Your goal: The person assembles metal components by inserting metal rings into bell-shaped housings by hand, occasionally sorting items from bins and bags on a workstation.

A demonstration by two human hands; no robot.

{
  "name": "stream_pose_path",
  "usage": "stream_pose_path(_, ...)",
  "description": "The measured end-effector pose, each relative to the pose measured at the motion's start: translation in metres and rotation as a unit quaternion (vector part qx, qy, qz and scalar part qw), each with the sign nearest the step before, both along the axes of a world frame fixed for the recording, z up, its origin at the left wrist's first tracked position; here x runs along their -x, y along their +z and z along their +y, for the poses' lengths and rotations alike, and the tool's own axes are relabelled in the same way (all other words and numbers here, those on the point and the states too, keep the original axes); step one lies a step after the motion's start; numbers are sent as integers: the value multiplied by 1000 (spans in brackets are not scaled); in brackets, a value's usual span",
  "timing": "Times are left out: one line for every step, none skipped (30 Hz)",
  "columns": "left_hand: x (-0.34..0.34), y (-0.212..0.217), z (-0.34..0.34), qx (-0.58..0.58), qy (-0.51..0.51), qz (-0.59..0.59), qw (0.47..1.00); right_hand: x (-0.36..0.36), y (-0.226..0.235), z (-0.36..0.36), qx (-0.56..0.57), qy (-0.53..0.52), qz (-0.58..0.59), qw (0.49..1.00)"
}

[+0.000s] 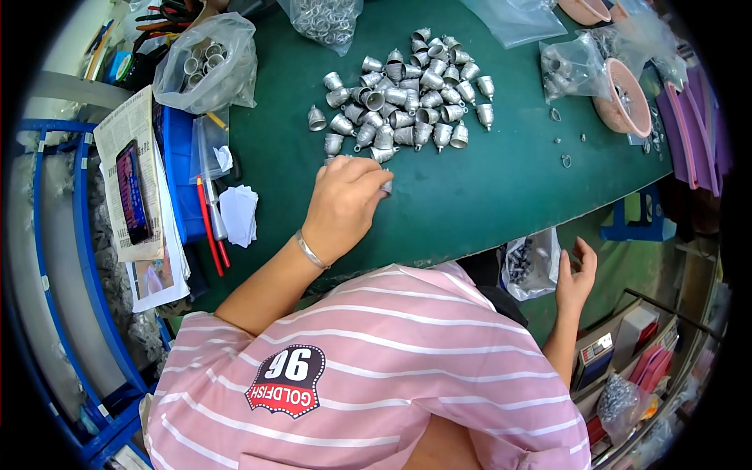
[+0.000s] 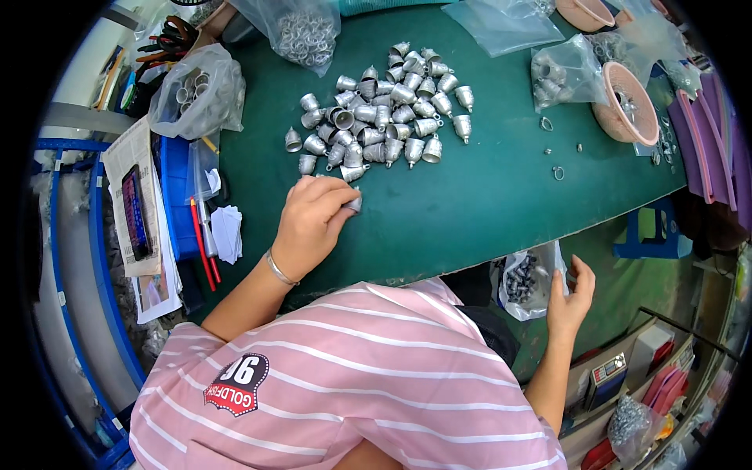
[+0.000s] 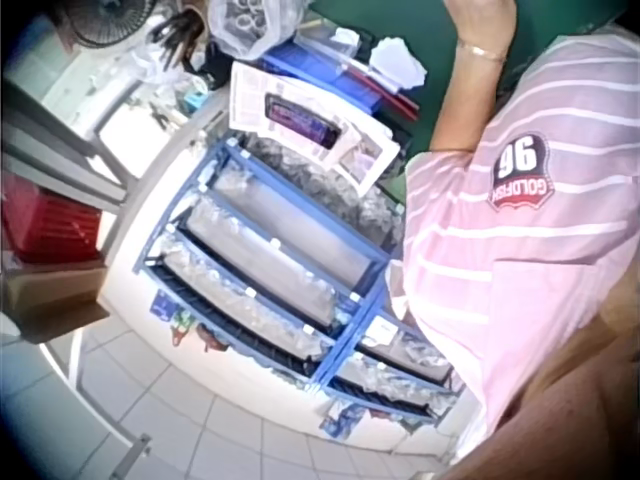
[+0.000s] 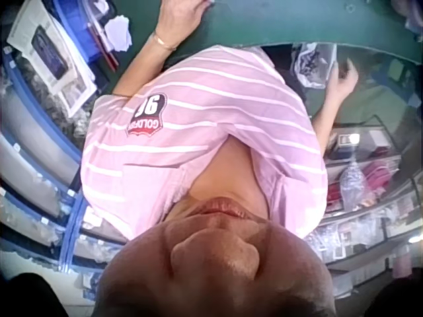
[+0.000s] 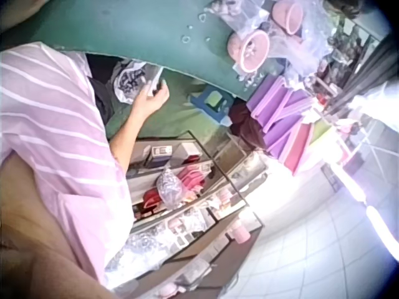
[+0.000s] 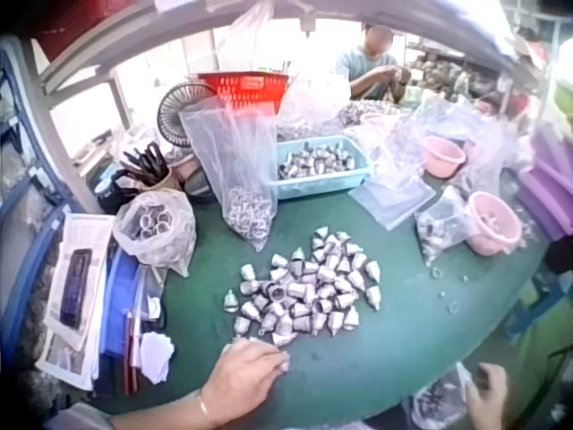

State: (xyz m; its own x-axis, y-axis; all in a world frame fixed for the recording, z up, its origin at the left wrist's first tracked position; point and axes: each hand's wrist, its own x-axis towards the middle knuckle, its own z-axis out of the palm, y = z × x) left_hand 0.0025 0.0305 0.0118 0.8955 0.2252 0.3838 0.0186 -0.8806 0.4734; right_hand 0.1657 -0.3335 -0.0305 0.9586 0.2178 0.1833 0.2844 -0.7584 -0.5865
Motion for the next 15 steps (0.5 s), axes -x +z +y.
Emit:
stream_pose_path(0, -5, 3, 5, 2, -19, 1000, 0, 4, 15, -58, 39, -12, 997)
stream_pose_path(0, -6, 4, 10, 4, -39, 999, 1, 10, 33, -115, 77, -25, 990)
stream_pose_path(0, -3, 4, 7, 3, -40, 999, 5, 17, 55, -179, 99, -5, 979)
stream_pose_path(1, 1, 1, 58, -2, -57, 997, 9, 24, 74, -206, 144, 10, 968)
stream_pose_path(2, 5, -3, 107, -8, -72, 992, 14, 29, 93, -256, 190, 69, 945)
stream_pose_path(4, 8, -8, 104, -9, -73, 992, 21, 35, 114, -275, 236, 97, 927)
stream_pose_path(7, 10, -17, 305, 20, -39, 951, 26, 41, 133, -279, 316, 102, 901)
stream_pose_path(8, 11, -24, 493, 48, -4, 869, 34, 49, 153, -299, 372, 117, 871)
stream_pose_path(8, 9, -29, 584, 29, -39, 811, 40, 57, 169, -293, 419, 112, 852)
stream_pose_path(8, 9, -30, 582, 26, -38, 812, 45, 66, 181, -280, 443, 116, 844)
stream_pose_path(9, 10, -32, 614, 28, -25, 788, 49, 66, 188, -277, 458, 106, 838)
stream_pose_path(10, 11, -32, 646, 29, -11, 763, 50, 64, 193, -273, 473, 96, 832)
stream_pose_path(12, 12, -34, 649, 42, 1, 760, 51, 63, 195, -274, 474, 95, 831)
stream_pose_path(12, 12, -34, 648, 42, 1, 760, 51, 62, 196, -277, 473, 103, 830)
stream_pose_path(12, 13, -32, 662, 34, 2, 749, 50, 62, 197, -280, 471, 110, 829)
